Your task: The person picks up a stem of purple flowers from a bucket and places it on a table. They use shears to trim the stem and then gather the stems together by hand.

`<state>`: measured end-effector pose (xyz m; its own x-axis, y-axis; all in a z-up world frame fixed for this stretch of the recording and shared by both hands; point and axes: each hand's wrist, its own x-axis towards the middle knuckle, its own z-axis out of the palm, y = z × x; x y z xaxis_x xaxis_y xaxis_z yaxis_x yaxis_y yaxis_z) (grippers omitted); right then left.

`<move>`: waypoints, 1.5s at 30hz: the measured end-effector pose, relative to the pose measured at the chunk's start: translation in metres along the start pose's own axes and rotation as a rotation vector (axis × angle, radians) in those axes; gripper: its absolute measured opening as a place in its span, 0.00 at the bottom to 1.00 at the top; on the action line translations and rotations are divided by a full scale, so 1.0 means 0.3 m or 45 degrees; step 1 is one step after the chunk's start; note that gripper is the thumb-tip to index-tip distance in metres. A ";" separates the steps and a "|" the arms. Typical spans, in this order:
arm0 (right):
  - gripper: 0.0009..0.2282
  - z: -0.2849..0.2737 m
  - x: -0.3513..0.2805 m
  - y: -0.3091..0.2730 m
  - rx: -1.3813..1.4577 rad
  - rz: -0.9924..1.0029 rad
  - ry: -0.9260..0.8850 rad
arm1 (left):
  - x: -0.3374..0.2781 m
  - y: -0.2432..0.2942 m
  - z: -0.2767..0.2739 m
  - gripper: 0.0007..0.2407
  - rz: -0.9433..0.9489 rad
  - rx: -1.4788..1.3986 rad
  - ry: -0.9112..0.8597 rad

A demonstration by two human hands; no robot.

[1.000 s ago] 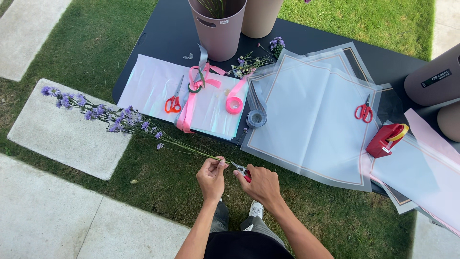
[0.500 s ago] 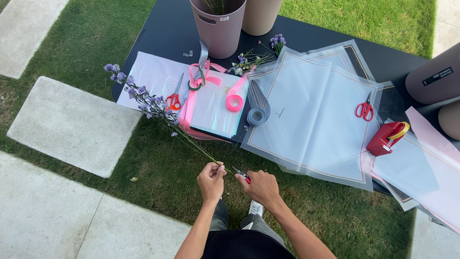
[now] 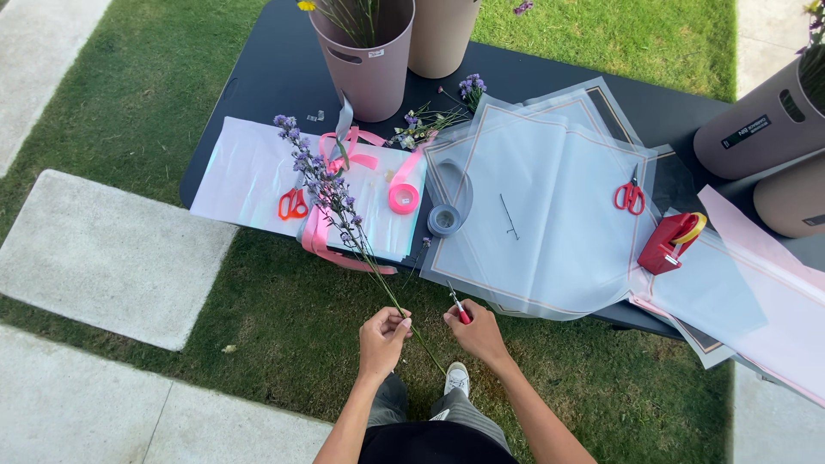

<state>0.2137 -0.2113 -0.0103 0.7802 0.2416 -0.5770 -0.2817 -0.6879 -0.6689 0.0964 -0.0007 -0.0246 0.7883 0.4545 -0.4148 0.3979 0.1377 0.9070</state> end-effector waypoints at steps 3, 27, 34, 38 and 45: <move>0.05 -0.043 0.071 0.035 0.252 0.137 0.151 | 0.033 0.054 0.007 0.05 -0.012 0.069 -0.143; 0.14 -0.453 1.088 0.297 -0.372 0.065 0.307 | 0.355 0.080 0.529 0.10 -0.098 0.138 -0.065; 0.13 -0.428 1.086 0.396 -0.331 -0.147 0.324 | 0.291 0.055 0.538 0.11 -0.112 0.070 0.009; 0.05 -0.343 0.839 0.268 -0.099 -0.480 0.163 | 0.244 0.057 0.444 0.12 -0.141 -0.077 0.104; 0.05 0.050 0.572 0.245 -0.067 -0.437 -0.367 | 0.083 0.002 0.216 0.11 -0.041 -0.230 0.372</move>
<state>0.3185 -0.2101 -0.1653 0.6339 0.6375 -0.4379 0.0010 -0.5669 -0.8238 0.1466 -0.0462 -0.0390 0.5984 0.6765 -0.4293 0.3104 0.2982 0.9026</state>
